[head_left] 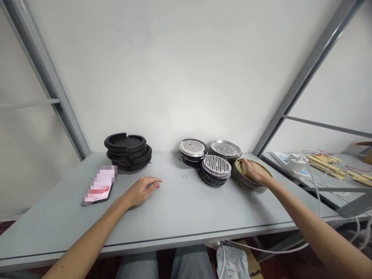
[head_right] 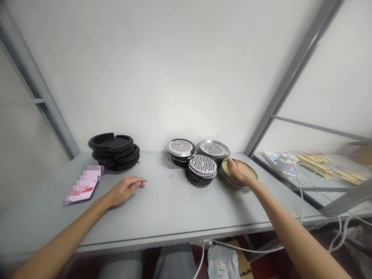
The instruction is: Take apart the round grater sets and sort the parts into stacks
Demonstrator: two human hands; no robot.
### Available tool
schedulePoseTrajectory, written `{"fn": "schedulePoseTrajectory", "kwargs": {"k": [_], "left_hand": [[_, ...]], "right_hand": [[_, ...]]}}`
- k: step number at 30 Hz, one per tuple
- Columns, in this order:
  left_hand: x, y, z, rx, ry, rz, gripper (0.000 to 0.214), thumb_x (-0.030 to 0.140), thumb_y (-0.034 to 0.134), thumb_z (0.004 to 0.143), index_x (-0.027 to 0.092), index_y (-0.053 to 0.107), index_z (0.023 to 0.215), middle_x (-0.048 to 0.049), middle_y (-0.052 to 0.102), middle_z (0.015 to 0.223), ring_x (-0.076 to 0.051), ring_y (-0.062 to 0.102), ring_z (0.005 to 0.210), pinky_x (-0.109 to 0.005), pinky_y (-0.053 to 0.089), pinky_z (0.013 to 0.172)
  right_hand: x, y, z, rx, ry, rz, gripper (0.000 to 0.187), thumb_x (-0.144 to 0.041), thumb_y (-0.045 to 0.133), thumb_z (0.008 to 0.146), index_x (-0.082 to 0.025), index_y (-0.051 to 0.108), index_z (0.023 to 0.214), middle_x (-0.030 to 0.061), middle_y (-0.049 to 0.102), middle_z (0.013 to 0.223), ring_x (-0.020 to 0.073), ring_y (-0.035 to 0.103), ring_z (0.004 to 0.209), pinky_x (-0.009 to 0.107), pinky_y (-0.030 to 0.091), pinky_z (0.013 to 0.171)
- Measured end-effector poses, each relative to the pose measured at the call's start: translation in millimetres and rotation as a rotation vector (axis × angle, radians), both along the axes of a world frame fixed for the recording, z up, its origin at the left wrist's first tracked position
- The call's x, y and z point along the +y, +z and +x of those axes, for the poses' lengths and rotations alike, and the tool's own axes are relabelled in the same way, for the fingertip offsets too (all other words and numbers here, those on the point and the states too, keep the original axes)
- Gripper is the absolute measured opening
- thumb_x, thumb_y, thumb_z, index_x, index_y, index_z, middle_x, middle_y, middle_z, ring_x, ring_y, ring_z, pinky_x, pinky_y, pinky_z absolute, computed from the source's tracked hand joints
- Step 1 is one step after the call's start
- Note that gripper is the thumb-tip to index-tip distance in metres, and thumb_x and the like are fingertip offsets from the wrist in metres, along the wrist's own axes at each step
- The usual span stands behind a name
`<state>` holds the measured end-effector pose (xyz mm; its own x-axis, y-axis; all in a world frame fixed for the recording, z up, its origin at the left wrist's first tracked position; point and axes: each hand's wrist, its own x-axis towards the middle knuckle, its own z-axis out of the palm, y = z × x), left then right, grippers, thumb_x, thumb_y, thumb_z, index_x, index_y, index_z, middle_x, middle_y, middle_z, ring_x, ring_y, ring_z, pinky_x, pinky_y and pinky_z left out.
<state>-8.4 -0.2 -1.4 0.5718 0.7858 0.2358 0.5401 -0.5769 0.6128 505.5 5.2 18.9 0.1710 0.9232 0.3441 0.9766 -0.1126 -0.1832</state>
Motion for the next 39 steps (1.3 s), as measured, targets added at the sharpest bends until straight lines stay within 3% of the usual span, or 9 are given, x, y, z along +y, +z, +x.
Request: {"fn": "schedulePoseTrajectory", "kwargs": {"k": [3,6,10,14,18,22,27,33,39], "left_hand": [[-0.9,1.3,1.3,-0.003,-0.001,0.018,0.04,0.043,0.039,0.098,0.017,0.066,0.114,-0.0092,0.071,0.105,-0.024,0.064,0.098,-0.032,0.05,0.081],[-0.7,1.6,2.5,-0.013,0.008,0.089,0.035,0.04,0.044,0.096,0.019,0.067,0.111,-0.0079,0.07,0.107,-0.023,0.063,0.098,-0.032,0.048,0.086],[0.9,-0.6,3.0,-0.013,0.035,0.152,0.03,0.039,0.049,0.094,0.019,0.067,0.108,-0.0078,0.068,0.106,-0.021,0.063,0.092,-0.032,0.049,0.083],[2.2,-2.2,2.7,0.009,0.039,0.169,0.028,0.037,0.05,0.093,0.019,0.067,0.105,-0.0077,0.068,0.104,-0.021,0.063,0.091,-0.03,0.05,0.079],[3.3,-2.3,2.4,0.029,0.042,0.17,0.025,0.034,0.051,0.093,0.019,0.067,0.102,-0.0068,0.069,0.1,-0.021,0.063,0.088,-0.032,0.049,0.082],[5.3,-4.6,2.4,0.03,0.036,0.182,0.025,0.035,0.051,0.092,0.02,0.068,0.103,-0.0068,0.07,0.099,-0.022,0.063,0.09,-0.033,0.049,0.083],[6.5,-6.5,2.5,0.05,0.02,0.199,0.027,0.037,0.051,0.092,0.021,0.068,0.105,-0.0079,0.07,0.102,-0.024,0.063,0.095,-0.035,0.049,0.086],[4.0,-2.4,1.5,0.061,0.039,0.169,0.027,0.037,0.05,0.093,0.02,0.067,0.105,-0.0073,0.069,0.102,-0.023,0.063,0.092,-0.034,0.05,0.083],[6.8,-5.2,-1.6,0.015,0.054,0.211,0.028,0.036,0.05,0.092,0.021,0.066,0.111,-0.0085,0.061,0.118,-0.021,0.063,0.094,-0.034,0.05,0.088]], "right_hand": [[-0.5,13.1,-5.1,0.061,-0.005,-0.015,0.05,-0.041,0.032,0.093,-0.008,0.066,0.112,0.0192,0.064,0.119,0.0317,0.058,0.114,0.042,0.044,0.099],[-12.7,28.0,-40.0,0.099,-0.071,0.244,0.046,-0.037,0.041,0.089,-0.008,0.061,0.118,0.0206,0.061,0.123,0.0342,0.055,0.117,0.047,0.043,0.099],[-32.0,38.3,-128.6,0.146,0.314,0.506,0.034,-0.034,0.042,0.092,-0.017,0.063,0.113,0.0129,0.063,0.12,0.0268,0.057,0.114,0.042,0.045,0.099],[-29.0,19.1,-216.7,-0.04,0.821,0.246,0.03,-0.025,0.044,0.093,-0.021,0.062,0.117,0.0085,0.068,0.111,0.0223,0.062,0.101,0.037,0.05,0.09],[-9.2,-18.1,-260.8,-0.142,0.635,0.114,0.028,-0.018,0.043,0.092,-0.017,0.064,0.109,0.012,0.066,0.115,0.0258,0.061,0.104,0.041,0.049,0.089],[5.3,-28.1,-263.6,-0.148,0.447,0.237,0.031,-0.018,0.041,0.091,-0.016,0.063,0.113,0.0135,0.058,0.129,0.031,0.051,0.119,0.046,0.043,0.097],[38.8,16.7,-249.6,-0.157,0.305,0.397,0.06,-0.027,0.056,0.085,-0.015,0.037,0.141,0.0175,0.036,0.148,0.0405,0.023,0.14,0.057,0.026,0.108],[67.1,45.5,-231.0,-0.265,0.279,-0.064,0.055,-0.046,0.063,0.083,-0.012,0.05,0.124,0.0213,0.055,0.129,0.0393,0.049,0.121,0.052,0.04,0.097],[52.3,52.6,-212.8,-0.295,0.458,0.144,0.028,-0.03,0.049,0.094,-0.019,0.058,0.117,0.0113,0.065,0.121,0.0285,0.06,0.111,0.041,0.047,0.092]]}}
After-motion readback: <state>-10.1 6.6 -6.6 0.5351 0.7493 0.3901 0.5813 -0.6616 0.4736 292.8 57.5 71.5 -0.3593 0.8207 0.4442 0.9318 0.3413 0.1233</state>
